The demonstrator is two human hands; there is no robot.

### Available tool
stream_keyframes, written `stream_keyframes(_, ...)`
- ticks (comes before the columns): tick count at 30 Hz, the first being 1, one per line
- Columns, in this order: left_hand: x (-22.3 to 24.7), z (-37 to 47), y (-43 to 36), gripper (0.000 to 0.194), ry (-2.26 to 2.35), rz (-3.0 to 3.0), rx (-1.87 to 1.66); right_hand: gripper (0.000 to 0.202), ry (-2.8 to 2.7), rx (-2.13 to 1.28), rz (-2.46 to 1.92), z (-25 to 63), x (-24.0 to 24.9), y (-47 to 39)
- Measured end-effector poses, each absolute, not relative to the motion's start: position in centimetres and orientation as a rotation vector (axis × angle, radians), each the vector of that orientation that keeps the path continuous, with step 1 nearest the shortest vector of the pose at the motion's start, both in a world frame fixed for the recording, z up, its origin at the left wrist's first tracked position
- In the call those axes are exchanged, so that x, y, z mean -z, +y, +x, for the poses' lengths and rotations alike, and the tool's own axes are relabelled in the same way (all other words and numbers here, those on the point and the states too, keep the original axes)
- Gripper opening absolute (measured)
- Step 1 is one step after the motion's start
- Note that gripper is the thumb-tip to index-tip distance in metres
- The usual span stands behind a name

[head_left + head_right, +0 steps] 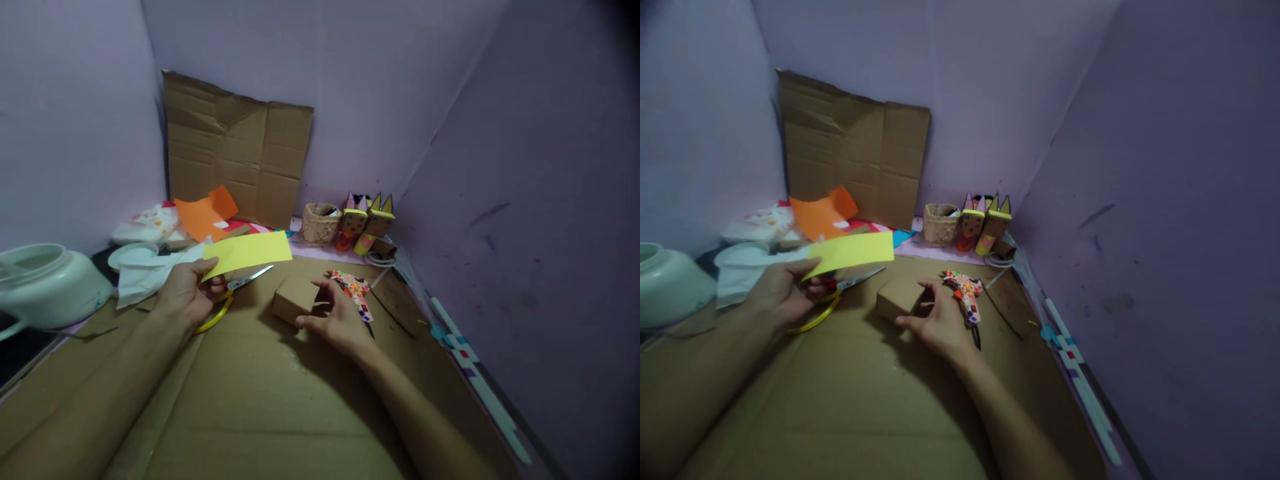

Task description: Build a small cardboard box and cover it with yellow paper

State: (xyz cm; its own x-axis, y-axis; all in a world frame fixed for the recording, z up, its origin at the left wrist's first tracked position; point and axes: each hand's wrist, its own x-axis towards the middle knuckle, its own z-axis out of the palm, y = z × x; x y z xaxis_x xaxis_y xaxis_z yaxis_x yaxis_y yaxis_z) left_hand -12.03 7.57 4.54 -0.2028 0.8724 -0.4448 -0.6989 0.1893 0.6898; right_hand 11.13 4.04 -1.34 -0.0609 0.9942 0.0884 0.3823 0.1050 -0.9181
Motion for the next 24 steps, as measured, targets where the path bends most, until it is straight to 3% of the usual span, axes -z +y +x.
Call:
stream_keyframes(8, -4.5, -12.1, 7.7, 0.018, 1.096, 0.344, -1.398, 0.11, -1.902, -0.777, -1.433, 12.1, 0.6, 3.6)
stream_keyframes(21, -2.2, -10.0, 7.5, 0.017, 1.221, 0.617, -1.382, 0.093, -1.991, -0.936, -1.076, 11.7, 0.7, 4.3)
stream_keyframes(24, -2.5, -10.1, 6.7, 0.043, 1.402, 0.747, -1.476, 0.093, -1.953, -0.935, -1.147, 11.6, 1.1, 4.3)
